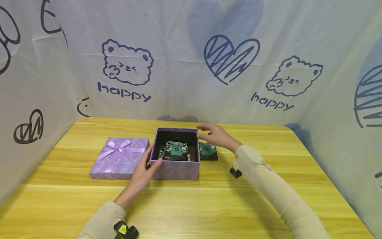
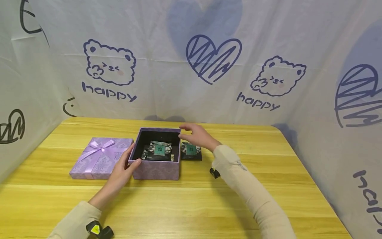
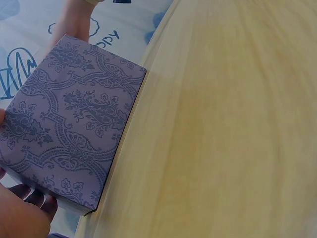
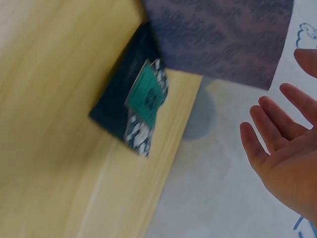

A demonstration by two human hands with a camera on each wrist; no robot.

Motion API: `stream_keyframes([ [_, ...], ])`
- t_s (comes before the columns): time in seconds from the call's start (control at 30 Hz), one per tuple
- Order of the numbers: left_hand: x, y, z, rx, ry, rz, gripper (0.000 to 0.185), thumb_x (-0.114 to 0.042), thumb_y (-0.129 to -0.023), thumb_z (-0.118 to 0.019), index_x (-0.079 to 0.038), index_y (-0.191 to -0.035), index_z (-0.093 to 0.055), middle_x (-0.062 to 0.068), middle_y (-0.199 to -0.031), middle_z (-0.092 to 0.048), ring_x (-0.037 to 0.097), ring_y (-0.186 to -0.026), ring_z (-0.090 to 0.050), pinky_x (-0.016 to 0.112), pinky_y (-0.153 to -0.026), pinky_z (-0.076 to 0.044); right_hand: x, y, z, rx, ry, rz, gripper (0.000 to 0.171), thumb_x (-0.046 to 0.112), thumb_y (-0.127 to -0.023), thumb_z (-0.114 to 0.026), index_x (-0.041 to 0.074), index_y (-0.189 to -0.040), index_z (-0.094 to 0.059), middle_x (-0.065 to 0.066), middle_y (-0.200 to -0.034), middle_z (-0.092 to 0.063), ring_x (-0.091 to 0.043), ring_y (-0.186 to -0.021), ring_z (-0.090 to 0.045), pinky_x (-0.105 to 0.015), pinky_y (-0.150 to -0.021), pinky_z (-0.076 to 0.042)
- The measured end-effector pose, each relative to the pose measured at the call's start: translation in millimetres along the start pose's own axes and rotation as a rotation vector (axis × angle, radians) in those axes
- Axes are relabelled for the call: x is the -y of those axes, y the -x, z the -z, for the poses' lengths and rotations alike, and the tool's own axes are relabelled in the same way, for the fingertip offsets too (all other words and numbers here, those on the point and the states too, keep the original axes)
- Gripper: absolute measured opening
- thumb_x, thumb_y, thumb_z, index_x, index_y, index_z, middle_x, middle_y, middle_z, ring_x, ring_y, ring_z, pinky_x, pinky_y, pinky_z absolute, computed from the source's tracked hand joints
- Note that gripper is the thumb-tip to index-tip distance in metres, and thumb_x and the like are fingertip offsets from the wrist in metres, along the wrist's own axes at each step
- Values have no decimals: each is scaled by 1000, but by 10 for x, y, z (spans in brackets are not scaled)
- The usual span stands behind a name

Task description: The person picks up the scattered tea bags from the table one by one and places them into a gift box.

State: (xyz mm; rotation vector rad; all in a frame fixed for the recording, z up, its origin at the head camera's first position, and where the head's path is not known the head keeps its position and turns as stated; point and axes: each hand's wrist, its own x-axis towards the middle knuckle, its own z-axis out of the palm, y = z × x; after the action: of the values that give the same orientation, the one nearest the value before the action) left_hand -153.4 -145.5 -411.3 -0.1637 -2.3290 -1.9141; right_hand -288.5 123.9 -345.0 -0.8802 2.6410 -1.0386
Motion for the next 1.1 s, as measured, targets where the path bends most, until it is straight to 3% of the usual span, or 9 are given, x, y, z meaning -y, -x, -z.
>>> stream_keyframes([
  [0.33,8,-13,-3,-2,-3,-1,67,-16,-97,-59,-7,-153,-23,25,-152,-27,38,-138,-29,50,-112,-27,-261,58,-9,43,77,-55,54,21,-95,-63,-3,-140,-46,-19,-143,-46,-37,-131,-41,-52,-106,-38],
  [0.67,6,-17,-9,-8,6,-5,67,-15,-97,-59,-6,-153,-23,27,-151,-30,39,-136,-32,50,-112,-28,-477,102,-74,173,149,-176,78,23,-84,-77,3,-147,-37,-17,-151,-35,-38,-136,-32,-54,-109,-31],
  [1.1,-4,-6,-5,-2,4,-7,68,-17,-97,-59,-7,-154,-23,25,-152,-28,38,-138,-30,49,-112,-27,-677,133,-132,219,144,-160,89,15,-72,-85,0,-146,-37,-23,-154,-26,-42,-139,-24,-55,-114,-20],
])
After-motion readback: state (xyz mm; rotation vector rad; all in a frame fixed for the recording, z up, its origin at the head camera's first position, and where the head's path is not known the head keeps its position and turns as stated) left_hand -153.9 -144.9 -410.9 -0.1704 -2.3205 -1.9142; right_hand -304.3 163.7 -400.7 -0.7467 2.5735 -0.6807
